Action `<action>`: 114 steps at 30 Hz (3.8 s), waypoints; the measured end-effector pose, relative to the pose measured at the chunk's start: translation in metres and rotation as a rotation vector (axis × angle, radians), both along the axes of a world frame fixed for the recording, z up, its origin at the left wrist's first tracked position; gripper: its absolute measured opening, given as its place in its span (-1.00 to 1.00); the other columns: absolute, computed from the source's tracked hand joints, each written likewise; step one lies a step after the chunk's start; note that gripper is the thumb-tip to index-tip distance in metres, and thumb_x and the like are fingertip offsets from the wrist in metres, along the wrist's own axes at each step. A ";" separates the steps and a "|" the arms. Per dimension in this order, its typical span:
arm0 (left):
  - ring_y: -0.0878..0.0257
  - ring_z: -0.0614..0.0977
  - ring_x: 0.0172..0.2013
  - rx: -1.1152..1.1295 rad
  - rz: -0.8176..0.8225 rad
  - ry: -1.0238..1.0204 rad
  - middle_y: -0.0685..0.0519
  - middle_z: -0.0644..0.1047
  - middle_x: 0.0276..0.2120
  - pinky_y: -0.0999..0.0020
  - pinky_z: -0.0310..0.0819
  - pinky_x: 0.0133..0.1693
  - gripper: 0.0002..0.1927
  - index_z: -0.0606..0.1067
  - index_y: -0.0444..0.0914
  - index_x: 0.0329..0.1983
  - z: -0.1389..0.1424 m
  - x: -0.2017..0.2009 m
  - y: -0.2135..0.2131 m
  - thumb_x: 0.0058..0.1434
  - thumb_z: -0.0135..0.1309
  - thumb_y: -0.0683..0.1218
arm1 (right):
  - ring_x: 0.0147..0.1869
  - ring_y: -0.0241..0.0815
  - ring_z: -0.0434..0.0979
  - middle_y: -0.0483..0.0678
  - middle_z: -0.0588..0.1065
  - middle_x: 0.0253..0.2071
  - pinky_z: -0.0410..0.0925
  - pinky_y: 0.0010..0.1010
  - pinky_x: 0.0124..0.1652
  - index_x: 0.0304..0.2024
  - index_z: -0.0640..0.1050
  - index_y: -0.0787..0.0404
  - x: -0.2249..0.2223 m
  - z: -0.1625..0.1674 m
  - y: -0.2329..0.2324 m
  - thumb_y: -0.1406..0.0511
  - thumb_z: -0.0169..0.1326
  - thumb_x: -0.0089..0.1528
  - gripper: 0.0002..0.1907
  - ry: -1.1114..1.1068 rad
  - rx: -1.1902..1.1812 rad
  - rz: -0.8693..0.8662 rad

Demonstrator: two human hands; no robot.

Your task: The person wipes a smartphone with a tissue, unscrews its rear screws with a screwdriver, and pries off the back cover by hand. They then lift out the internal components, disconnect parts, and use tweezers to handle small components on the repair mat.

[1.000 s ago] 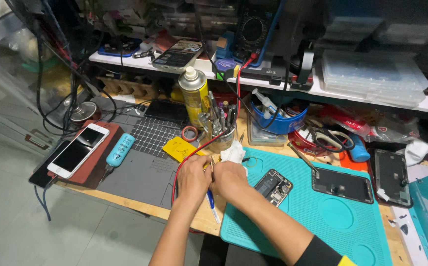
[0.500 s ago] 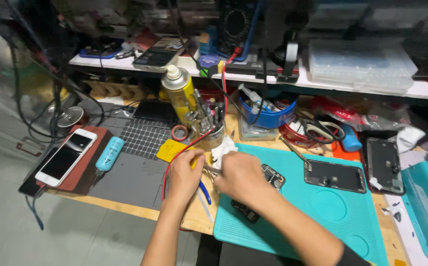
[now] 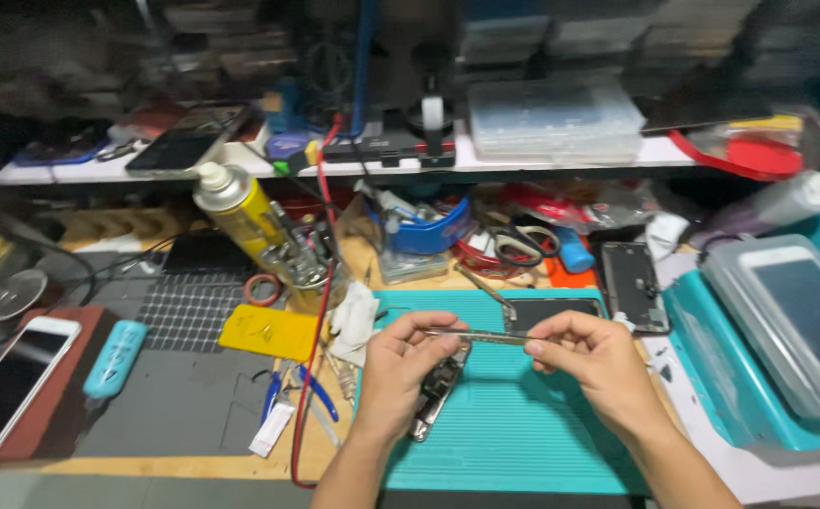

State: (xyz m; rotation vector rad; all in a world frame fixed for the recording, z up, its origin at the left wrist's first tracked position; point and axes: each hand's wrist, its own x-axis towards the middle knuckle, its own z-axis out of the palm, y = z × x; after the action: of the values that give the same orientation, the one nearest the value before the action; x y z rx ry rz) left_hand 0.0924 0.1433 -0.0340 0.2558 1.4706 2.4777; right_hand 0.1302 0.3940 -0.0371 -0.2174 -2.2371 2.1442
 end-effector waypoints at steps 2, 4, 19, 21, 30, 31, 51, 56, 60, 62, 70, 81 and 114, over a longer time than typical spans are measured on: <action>0.26 0.68 -0.17 0.059 -0.009 0.001 -0.11 0.66 -0.13 0.41 0.54 -0.09 -0.74 0.53 -0.42 -0.05 0.004 0.007 0.016 0.18 0.18 -0.30 | -0.38 -0.30 0.55 -0.04 0.60 -0.43 0.39 -0.53 -0.33 -0.25 0.65 0.39 0.010 -0.009 0.011 0.44 0.29 0.11 -0.83 0.034 -0.049 -0.032; 0.24 0.69 -0.14 0.097 -0.013 0.024 -0.12 0.66 -0.12 0.40 0.56 -0.04 -0.76 0.54 -0.42 -0.07 0.006 0.013 0.028 0.18 0.18 -0.32 | -0.37 -0.30 0.56 -0.03 0.60 -0.41 0.39 -0.53 -0.31 -0.25 0.64 0.39 0.015 -0.018 0.018 0.46 0.29 0.10 -0.83 0.043 -0.123 -0.061; 0.20 0.70 -0.22 -0.317 0.007 0.153 -0.13 0.67 -0.24 0.34 0.58 -0.14 -0.68 0.58 -0.47 -0.05 -0.008 0.008 0.021 0.25 0.24 -0.12 | -0.17 -0.17 0.60 0.08 0.59 -0.23 0.46 -0.40 -0.14 -0.09 0.61 0.46 0.003 -0.027 -0.028 0.43 0.16 0.22 -0.77 0.031 -0.433 0.018; 0.02 0.60 -0.13 -0.823 0.222 0.452 -0.18 0.59 -0.16 0.17 0.48 -0.09 -0.40 0.48 -0.43 0.09 -0.005 0.009 0.006 0.07 0.38 -0.03 | -0.13 -0.12 0.68 0.14 0.64 -0.20 0.53 -0.37 -0.09 -0.10 0.60 0.46 0.001 -0.024 -0.034 0.41 0.12 0.23 -0.77 0.061 -0.272 -0.028; -0.11 0.46 -0.04 -1.377 0.195 0.676 -0.18 0.47 -0.07 0.01 0.32 -0.03 -0.03 0.25 -0.38 0.33 -0.016 0.021 0.001 -0.16 0.42 -0.06 | -0.08 -0.07 0.70 0.21 0.64 -0.18 0.56 -0.35 -0.05 -0.15 0.56 0.50 0.002 -0.052 -0.041 0.47 0.10 0.26 -0.84 0.122 -0.156 -0.052; -0.10 0.46 -0.04 -1.360 0.193 0.711 -0.17 0.47 -0.07 0.01 0.32 -0.02 -0.05 0.27 -0.37 0.32 -0.017 0.022 0.002 -0.17 0.40 -0.09 | -0.08 -0.08 0.70 0.19 0.63 -0.17 0.56 -0.35 -0.05 -0.15 0.54 0.49 0.004 -0.056 -0.040 0.46 0.09 0.27 -0.85 0.137 -0.152 -0.067; -0.08 0.50 0.03 -1.095 0.273 0.829 -0.14 0.54 -0.03 0.01 0.30 0.03 -0.62 0.56 -0.34 -0.22 -0.036 0.023 0.031 -0.06 0.39 -0.09 | -0.14 -0.23 0.70 0.08 0.65 -0.27 0.55 -0.46 -0.13 -0.23 0.51 0.41 0.013 -0.069 -0.036 0.44 0.11 0.26 -0.90 0.089 0.114 -0.183; -0.05 0.50 0.04 -1.041 0.300 0.806 -0.10 0.54 -0.04 0.03 0.31 0.02 -0.64 0.55 -0.32 -0.25 -0.040 0.023 0.030 -0.06 0.40 -0.07 | -0.14 -0.18 0.70 0.12 0.64 -0.25 0.55 -0.43 -0.12 -0.22 0.49 0.43 0.010 -0.074 -0.032 0.46 0.10 0.26 -0.91 0.108 0.025 -0.154; -0.04 0.50 0.04 -1.042 0.300 0.807 -0.09 0.54 -0.04 0.03 0.31 0.02 -0.64 0.55 -0.32 -0.24 -0.041 0.024 0.030 -0.04 0.39 -0.07 | -0.13 -0.13 0.71 0.16 0.64 -0.24 0.56 -0.41 -0.10 -0.22 0.47 0.44 0.008 -0.079 -0.025 0.47 0.08 0.26 -0.91 0.093 -0.068 -0.139; -0.04 0.50 0.05 -1.043 0.307 0.812 -0.08 0.54 -0.03 0.03 0.31 0.02 -0.65 0.55 -0.31 -0.25 -0.042 0.024 0.031 -0.04 0.39 -0.07 | -0.13 -0.11 0.71 0.18 0.63 -0.24 0.56 -0.39 -0.09 -0.22 0.48 0.46 0.007 -0.082 -0.024 0.47 0.08 0.26 -0.91 0.085 -0.086 -0.139; -0.03 0.51 0.03 -1.027 0.307 0.758 -0.09 0.55 -0.04 0.03 0.31 0.04 -0.69 0.55 -0.32 -0.29 -0.043 0.021 0.031 -0.01 0.37 -0.06 | -0.14 -0.07 0.71 0.21 0.63 -0.23 0.58 -0.37 -0.09 -0.21 0.47 0.46 0.005 -0.082 -0.021 0.46 0.07 0.28 -0.89 0.081 -0.144 -0.137; 0.00 0.53 0.02 -0.999 0.283 0.629 -0.01 0.59 -0.08 0.07 0.30 0.01 -0.87 0.57 -0.28 -0.37 -0.037 0.016 0.034 0.09 0.26 -0.14 | -0.14 -0.03 0.72 0.23 0.62 -0.23 0.57 -0.33 -0.09 -0.20 0.49 0.48 0.006 -0.081 -0.019 0.45 0.08 0.28 -0.87 0.103 -0.202 -0.147; 0.11 0.70 -0.37 -0.843 0.133 0.538 -0.04 0.66 -0.42 0.23 0.54 -0.28 -0.83 0.63 -0.27 -0.29 -0.003 -0.057 0.125 0.07 0.29 -0.12 | -0.53 -0.41 0.29 -0.12 0.52 -0.45 0.12 -0.55 -0.54 -0.13 0.62 0.31 0.009 -0.045 0.077 0.34 0.07 0.29 -0.81 0.030 0.070 -0.422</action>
State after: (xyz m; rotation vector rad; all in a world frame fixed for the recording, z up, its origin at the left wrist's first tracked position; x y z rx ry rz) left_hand 0.0355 0.2685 -0.0367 0.6892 2.6521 1.6949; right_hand 0.1392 0.4710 -0.0820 -0.5903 -2.0198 1.8329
